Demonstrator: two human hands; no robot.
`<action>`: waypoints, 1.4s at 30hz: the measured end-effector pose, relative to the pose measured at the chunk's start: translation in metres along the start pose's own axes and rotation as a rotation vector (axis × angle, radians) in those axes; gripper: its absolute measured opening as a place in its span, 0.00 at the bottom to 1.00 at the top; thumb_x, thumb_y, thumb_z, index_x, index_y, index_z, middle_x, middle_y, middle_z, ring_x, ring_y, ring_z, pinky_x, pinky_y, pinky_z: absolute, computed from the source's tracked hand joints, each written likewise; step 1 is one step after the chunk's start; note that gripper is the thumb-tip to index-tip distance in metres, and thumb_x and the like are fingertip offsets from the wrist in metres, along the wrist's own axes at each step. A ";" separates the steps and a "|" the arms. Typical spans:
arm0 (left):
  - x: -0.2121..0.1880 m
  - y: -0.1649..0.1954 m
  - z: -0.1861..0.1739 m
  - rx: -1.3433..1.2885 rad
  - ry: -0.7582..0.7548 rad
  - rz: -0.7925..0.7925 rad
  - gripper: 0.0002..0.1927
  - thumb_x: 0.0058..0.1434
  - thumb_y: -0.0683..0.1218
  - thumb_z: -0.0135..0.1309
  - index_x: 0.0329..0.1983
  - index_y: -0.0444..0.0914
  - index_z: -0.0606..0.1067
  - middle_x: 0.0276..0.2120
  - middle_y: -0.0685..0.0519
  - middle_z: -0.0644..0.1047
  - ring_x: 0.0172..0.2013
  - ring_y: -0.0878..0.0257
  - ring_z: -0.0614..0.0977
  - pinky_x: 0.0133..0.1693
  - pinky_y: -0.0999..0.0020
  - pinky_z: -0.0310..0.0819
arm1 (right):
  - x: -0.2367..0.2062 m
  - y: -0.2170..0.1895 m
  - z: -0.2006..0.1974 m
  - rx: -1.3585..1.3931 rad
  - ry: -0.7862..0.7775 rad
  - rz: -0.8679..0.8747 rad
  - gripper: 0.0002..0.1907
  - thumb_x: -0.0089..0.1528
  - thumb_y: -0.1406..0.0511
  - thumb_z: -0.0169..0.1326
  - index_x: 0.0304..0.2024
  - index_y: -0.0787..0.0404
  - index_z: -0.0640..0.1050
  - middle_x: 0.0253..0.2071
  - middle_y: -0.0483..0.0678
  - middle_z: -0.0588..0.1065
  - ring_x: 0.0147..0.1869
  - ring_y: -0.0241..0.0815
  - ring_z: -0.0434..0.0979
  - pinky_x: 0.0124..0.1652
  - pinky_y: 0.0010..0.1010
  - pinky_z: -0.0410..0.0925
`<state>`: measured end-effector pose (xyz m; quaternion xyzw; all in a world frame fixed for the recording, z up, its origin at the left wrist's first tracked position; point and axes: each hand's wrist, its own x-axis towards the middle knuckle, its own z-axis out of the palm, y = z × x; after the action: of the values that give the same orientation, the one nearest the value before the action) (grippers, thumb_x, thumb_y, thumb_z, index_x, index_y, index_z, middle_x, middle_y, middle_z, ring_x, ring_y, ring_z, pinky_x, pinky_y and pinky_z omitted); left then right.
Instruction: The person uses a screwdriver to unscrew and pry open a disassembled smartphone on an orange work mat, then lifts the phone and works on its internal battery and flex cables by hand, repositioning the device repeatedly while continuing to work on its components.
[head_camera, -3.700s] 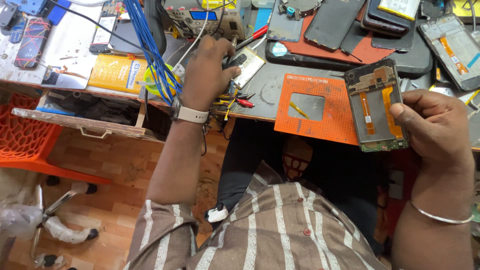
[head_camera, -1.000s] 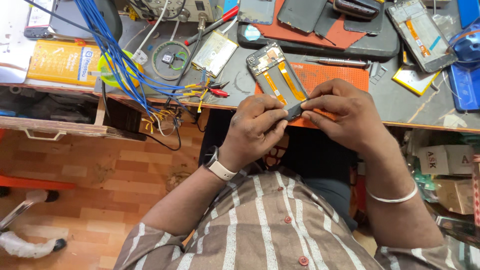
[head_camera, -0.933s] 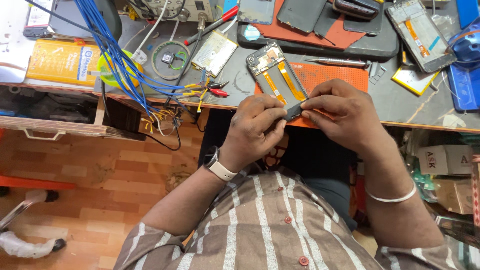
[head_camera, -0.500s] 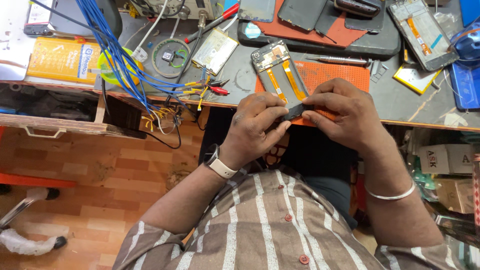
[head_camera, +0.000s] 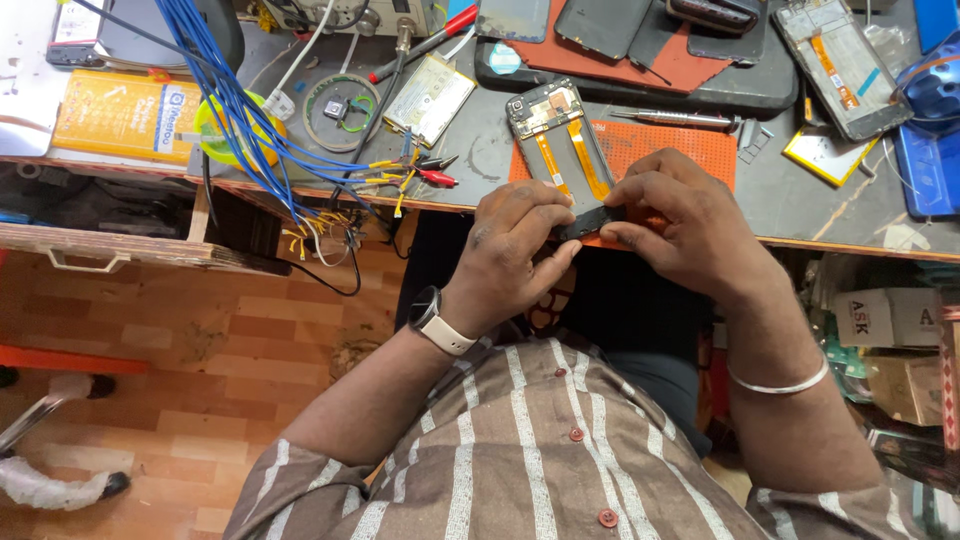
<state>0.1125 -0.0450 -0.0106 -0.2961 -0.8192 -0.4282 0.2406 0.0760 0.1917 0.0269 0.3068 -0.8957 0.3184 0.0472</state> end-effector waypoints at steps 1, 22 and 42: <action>0.000 0.000 0.000 -0.006 0.000 0.000 0.15 0.57 0.43 0.66 0.45 0.37 0.76 0.49 0.50 0.77 0.54 0.54 0.78 0.59 0.57 0.69 | 0.000 0.000 -0.001 0.025 -0.008 0.009 0.16 0.58 0.65 0.68 0.45 0.60 0.78 0.43 0.48 0.73 0.41 0.42 0.77 0.39 0.31 0.72; -0.001 -0.004 -0.001 -0.050 0.032 0.024 0.09 0.61 0.43 0.66 0.42 0.37 0.79 0.46 0.52 0.78 0.51 0.56 0.80 0.56 0.60 0.72 | -0.004 0.003 0.005 -0.009 0.079 -0.035 0.14 0.56 0.65 0.70 0.43 0.57 0.84 0.42 0.46 0.77 0.43 0.40 0.79 0.41 0.29 0.72; 0.008 0.001 -0.010 0.092 0.007 0.178 0.13 0.58 0.43 0.67 0.45 0.38 0.80 0.43 0.53 0.78 0.49 0.55 0.80 0.52 0.59 0.71 | 0.010 -0.004 -0.014 0.113 -0.021 0.108 0.08 0.59 0.67 0.64 0.41 0.61 0.81 0.36 0.48 0.79 0.38 0.41 0.81 0.37 0.30 0.72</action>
<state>0.1086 -0.0507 -0.0002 -0.3551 -0.8075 -0.3682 0.2939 0.0689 0.1922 0.0431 0.2638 -0.8919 0.3673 0.0032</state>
